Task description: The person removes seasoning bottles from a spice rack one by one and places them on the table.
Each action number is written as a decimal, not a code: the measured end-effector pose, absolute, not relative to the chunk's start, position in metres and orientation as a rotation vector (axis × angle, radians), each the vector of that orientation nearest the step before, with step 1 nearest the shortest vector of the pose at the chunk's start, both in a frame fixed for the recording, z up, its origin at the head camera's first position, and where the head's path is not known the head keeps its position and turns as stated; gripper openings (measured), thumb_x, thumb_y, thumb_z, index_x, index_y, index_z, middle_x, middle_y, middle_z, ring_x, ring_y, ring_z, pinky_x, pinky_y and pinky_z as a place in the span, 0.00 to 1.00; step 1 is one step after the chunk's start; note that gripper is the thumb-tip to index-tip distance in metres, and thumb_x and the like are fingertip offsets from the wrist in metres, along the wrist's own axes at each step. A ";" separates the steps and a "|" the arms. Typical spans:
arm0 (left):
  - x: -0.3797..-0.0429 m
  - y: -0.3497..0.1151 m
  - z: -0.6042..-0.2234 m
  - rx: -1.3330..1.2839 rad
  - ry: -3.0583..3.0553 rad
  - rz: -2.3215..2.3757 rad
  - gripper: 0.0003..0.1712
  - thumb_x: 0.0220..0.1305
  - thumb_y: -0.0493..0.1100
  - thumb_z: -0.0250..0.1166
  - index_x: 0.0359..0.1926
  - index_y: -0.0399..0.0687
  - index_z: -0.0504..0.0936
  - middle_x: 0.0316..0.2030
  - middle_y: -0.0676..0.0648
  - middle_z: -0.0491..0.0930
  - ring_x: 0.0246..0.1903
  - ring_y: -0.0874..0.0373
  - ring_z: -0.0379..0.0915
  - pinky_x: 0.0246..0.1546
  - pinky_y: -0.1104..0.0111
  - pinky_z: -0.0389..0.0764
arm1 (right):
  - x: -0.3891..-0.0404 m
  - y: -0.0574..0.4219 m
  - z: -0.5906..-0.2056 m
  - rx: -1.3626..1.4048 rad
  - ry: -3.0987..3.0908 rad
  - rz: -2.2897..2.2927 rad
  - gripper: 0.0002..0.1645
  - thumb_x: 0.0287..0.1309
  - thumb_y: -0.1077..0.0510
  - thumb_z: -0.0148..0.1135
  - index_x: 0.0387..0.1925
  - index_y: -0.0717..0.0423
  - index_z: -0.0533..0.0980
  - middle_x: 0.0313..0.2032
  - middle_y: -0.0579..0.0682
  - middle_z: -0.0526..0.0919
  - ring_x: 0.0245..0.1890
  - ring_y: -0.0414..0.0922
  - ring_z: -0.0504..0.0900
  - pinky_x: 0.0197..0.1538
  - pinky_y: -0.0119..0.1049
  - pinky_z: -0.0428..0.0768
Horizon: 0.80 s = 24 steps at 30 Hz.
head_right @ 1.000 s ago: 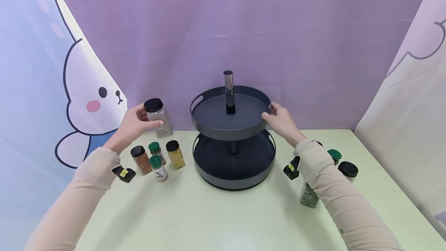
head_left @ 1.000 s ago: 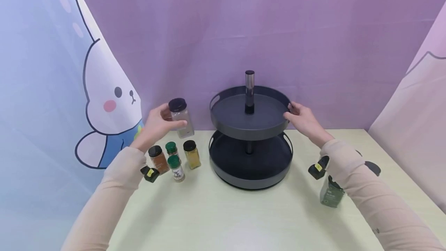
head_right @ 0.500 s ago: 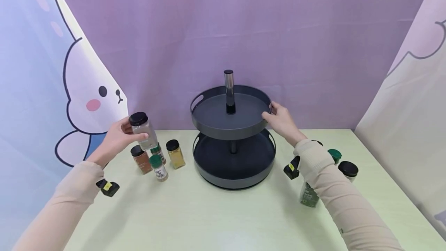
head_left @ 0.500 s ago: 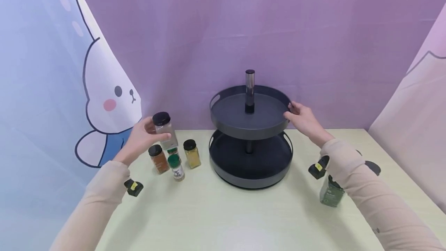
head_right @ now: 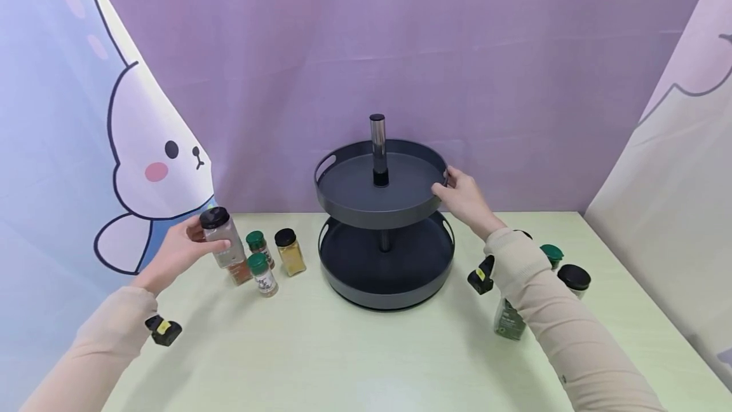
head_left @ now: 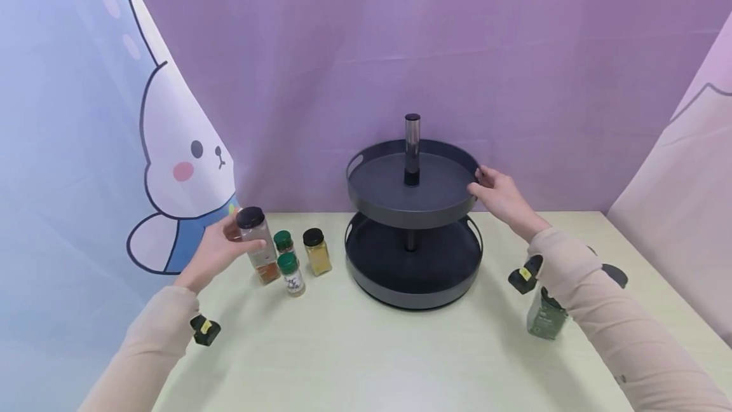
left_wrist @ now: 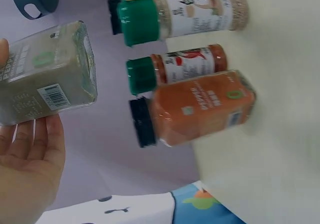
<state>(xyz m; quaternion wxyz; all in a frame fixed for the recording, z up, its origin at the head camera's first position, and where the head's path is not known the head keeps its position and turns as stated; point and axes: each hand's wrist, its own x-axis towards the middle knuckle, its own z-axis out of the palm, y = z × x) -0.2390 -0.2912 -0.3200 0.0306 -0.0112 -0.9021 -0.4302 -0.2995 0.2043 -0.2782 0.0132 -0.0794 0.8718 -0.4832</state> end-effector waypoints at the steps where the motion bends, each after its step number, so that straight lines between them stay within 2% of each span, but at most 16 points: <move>1: -0.238 -0.293 -0.322 -0.023 -2.781 -1.327 0.48 0.49 0.59 0.68 0.67 0.46 0.59 0.59 0.40 0.68 0.57 0.44 0.64 0.54 0.48 0.70 | -0.299 0.204 -0.278 -0.247 2.717 -1.505 0.41 0.64 0.53 0.44 0.70 0.61 0.38 0.70 0.59 0.47 0.69 0.55 0.49 0.68 0.50 0.56; 7: -0.234 -0.298 -0.331 0.016 -2.797 -1.307 0.48 0.48 0.60 0.68 0.65 0.45 0.60 0.58 0.38 0.68 0.58 0.43 0.63 0.53 0.48 0.70 | -0.299 0.205 -0.279 -0.251 2.713 -1.507 0.41 0.64 0.53 0.44 0.70 0.61 0.38 0.70 0.59 0.47 0.70 0.55 0.49 0.68 0.50 0.56; 15: -0.233 -0.303 -0.350 0.046 -2.810 -1.260 0.42 0.49 0.59 0.68 0.60 0.43 0.66 0.53 0.40 0.72 0.52 0.47 0.67 0.46 0.58 0.74 | -0.297 0.205 -0.278 -0.259 2.721 -1.506 0.41 0.65 0.53 0.43 0.70 0.60 0.38 0.70 0.59 0.47 0.69 0.55 0.49 0.68 0.50 0.55; 24: -0.232 -0.305 -0.371 0.094 -2.851 -1.290 0.44 0.48 0.58 0.69 0.60 0.40 0.63 0.56 0.36 0.70 0.54 0.44 0.66 0.48 0.54 0.73 | -0.296 0.204 -0.278 -0.246 2.733 -1.504 0.41 0.64 0.53 0.44 0.70 0.60 0.38 0.70 0.59 0.48 0.69 0.55 0.50 0.68 0.50 0.56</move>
